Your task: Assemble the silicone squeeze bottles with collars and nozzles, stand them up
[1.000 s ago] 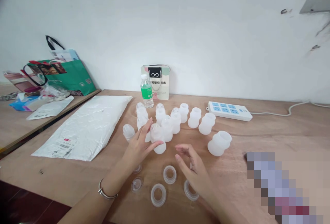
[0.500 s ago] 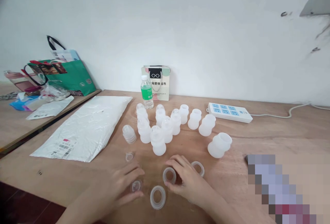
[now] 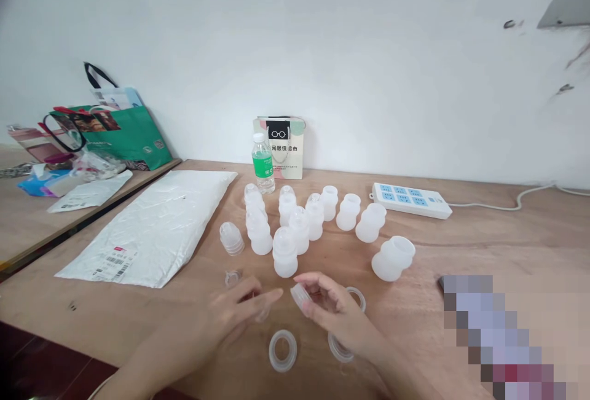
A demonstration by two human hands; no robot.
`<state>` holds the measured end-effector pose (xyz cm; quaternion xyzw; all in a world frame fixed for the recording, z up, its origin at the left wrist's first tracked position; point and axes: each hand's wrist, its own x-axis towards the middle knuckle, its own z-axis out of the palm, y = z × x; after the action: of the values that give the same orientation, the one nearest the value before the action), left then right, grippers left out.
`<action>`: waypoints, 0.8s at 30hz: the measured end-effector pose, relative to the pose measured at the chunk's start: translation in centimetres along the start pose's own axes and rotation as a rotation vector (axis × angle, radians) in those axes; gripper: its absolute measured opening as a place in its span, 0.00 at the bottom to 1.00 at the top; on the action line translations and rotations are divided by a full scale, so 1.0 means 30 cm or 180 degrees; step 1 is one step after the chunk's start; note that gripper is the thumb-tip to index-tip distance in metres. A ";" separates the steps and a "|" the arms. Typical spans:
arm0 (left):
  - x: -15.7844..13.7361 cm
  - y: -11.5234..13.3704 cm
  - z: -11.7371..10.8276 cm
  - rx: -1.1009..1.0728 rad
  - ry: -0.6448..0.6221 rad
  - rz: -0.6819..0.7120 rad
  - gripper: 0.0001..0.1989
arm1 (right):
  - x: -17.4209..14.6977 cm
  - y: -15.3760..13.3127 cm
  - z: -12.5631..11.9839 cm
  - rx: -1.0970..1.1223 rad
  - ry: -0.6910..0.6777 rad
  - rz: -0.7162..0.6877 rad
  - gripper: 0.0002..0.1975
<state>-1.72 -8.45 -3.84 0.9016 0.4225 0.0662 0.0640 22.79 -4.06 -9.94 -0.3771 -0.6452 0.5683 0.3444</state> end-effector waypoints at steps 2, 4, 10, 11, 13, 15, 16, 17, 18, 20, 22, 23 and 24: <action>0.022 -0.016 -0.036 -0.0458 0.0209 0.0140 0.32 | 0.001 -0.001 0.006 0.0785 0.0017 0.0215 0.14; 0.057 -0.027 -0.051 -0.0987 0.0489 0.0272 0.28 | 0.002 -0.003 0.017 0.1527 0.0004 0.0423 0.14; 0.167 -0.027 0.035 -0.2021 0.1853 0.0940 0.09 | 0.006 -0.007 0.031 0.2806 -0.0366 0.0626 0.12; 0.177 -0.027 0.059 -0.1977 0.2066 0.1021 0.09 | 0.006 -0.004 0.030 0.2865 -0.0361 0.0613 0.13; 0.187 -0.029 0.098 -0.1652 0.2350 0.1131 0.09 | 0.005 0.003 0.030 0.2939 -0.0286 0.0599 0.15; 0.186 -0.036 0.124 -0.1271 0.2424 0.1173 0.11 | 0.007 0.010 0.035 0.2971 -0.0177 0.0598 0.16; 0.184 -0.041 0.131 -0.1144 0.2441 0.1165 0.11 | 0.010 0.011 0.039 0.2959 -0.0125 0.0613 0.16; 0.180 -0.046 0.136 -0.1070 0.2468 0.1131 0.12 | 0.013 0.011 0.044 0.2933 -0.0074 0.0625 0.16; 0.177 -0.051 0.137 -0.1028 0.2491 0.1087 0.12 | 0.018 0.008 0.050 0.2903 -0.0044 0.0626 0.16; 0.172 -0.060 0.135 -0.0974 0.2552 0.1050 0.13 | 0.031 -0.005 0.063 0.2892 -0.0011 0.0578 0.15; 0.171 -0.066 0.131 -0.0905 0.2666 0.1093 0.14 | 0.047 -0.024 0.076 0.2931 -0.0070 0.0462 0.14; 0.171 -0.067 0.129 -0.0865 0.2726 0.1125 0.15 | 0.055 -0.035 0.082 0.2925 -0.0128 0.0404 0.13; 0.172 -0.068 0.129 -0.0826 0.2800 0.1142 0.17 | 0.063 -0.045 0.087 0.2890 -0.0178 0.0355 0.13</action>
<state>0.68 -3.41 -7.65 0.8314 0.2358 0.5028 -0.0212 19.46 -3.72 -8.87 -0.2067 -0.3186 0.8211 0.4262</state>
